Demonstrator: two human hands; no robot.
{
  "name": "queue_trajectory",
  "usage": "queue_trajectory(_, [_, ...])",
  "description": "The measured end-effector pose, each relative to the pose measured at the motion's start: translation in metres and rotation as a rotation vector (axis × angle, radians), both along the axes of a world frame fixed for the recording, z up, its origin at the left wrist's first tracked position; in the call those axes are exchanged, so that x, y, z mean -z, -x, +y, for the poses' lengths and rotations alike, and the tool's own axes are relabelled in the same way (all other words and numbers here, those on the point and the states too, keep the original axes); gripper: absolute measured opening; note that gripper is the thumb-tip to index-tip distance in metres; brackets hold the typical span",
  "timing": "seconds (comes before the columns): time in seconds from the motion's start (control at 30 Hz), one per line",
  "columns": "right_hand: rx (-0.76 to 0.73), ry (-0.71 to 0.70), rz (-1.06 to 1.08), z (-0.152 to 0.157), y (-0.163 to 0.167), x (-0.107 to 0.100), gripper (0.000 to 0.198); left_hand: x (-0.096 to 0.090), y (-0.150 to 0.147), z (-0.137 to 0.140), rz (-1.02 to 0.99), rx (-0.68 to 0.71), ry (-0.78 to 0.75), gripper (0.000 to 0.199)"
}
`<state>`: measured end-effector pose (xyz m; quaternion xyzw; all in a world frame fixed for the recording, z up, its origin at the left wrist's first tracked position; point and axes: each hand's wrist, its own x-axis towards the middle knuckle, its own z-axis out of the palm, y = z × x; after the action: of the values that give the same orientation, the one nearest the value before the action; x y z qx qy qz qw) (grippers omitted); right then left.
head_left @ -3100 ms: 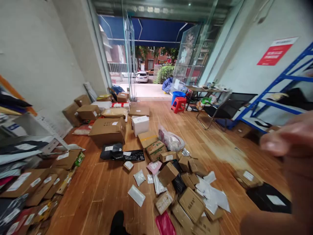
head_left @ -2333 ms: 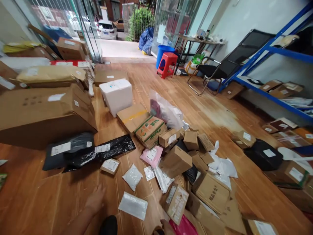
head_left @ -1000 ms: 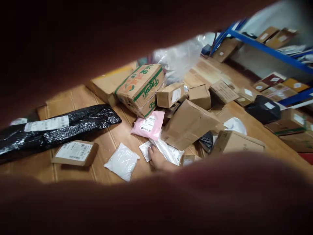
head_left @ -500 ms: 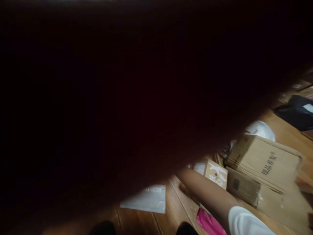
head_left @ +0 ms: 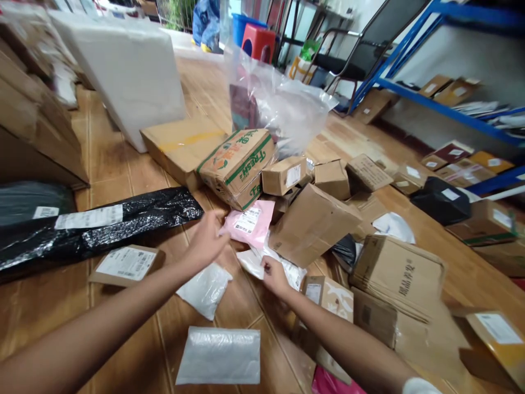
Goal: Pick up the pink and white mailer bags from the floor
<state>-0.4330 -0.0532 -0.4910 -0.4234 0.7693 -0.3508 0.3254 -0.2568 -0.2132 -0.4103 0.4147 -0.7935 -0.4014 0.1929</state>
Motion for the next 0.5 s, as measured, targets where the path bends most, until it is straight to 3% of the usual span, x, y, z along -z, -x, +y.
queue_trajectory(0.13, [0.306, 0.064, -0.339, -0.003, 0.008, -0.013, 0.013, 0.031, 0.037, -0.001, -0.272, 0.117, -0.015, 0.076])
queue_trajectory(0.23, [0.418, 0.07, -0.575, -0.002, 0.017, -0.018, 0.016, 0.053, 0.061, -0.009, -0.402, 0.2, -0.001, 0.091])
queue_trajectory(0.3, [0.478, 0.064, -0.687, 0.004, 0.022, -0.019, 0.02, 0.063, 0.071, -0.016, -0.448, 0.22, -0.002, 0.084])
queue_trajectory(0.43, [0.584, 0.012, -0.794, 0.018, 0.029, -0.013, 0.02, 0.079, 0.073, -0.026, -0.419, 0.218, -0.074, 0.045])
queue_trajectory(0.5, [0.615, -0.018, -0.796, 0.024, 0.03, -0.007, 0.019, 0.087, 0.069, -0.031, -0.37, 0.16, -0.124, 0.035])
